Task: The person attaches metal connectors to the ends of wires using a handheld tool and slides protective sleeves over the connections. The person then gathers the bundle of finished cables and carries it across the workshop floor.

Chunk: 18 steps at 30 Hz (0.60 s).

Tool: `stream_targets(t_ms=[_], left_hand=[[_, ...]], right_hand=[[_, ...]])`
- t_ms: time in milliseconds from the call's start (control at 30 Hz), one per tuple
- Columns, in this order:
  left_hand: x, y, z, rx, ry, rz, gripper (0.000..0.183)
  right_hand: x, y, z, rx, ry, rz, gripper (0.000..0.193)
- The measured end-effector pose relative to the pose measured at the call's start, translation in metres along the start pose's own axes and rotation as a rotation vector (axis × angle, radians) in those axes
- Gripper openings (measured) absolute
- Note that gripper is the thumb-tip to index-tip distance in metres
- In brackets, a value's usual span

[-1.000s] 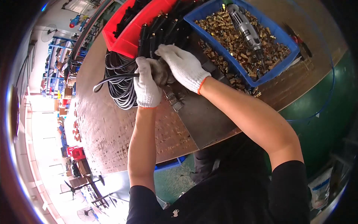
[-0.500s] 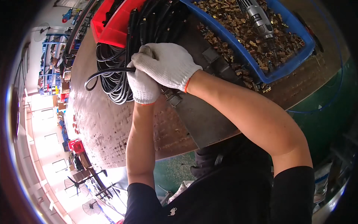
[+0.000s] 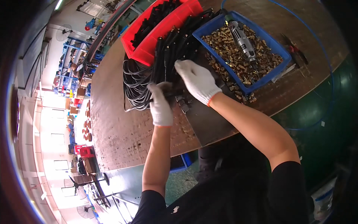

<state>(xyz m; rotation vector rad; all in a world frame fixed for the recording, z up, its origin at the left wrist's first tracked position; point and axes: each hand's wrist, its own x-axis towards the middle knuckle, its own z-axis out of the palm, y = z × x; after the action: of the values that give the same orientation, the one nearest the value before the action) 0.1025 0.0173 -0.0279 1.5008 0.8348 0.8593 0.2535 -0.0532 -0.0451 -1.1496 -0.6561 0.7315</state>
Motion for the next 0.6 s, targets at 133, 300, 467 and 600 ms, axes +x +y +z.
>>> stream_targets(t_ms=[133,300,467,600], left_hand=[[-0.028,0.012,-0.016,-0.704,-0.024,-0.381,0.067],[-0.048,0.02,-0.003,-1.073,-0.088,-0.543,0.065],[-0.054,0.018,-0.004,-1.19,-0.051,-0.587,0.063],[-0.055,-0.01,-0.018,-1.343,-0.227,-0.547,0.062]], right_hand=[[-0.053,-0.047,-0.006,-0.068,-0.323,0.056,0.043],[-0.077,-0.053,0.009,-0.479,-0.447,-0.34,0.05],[-0.08,-0.049,0.029,-0.567,-0.365,-0.548,0.039],[-0.082,-0.046,0.042,-0.603,-0.372,-0.651,0.037]])
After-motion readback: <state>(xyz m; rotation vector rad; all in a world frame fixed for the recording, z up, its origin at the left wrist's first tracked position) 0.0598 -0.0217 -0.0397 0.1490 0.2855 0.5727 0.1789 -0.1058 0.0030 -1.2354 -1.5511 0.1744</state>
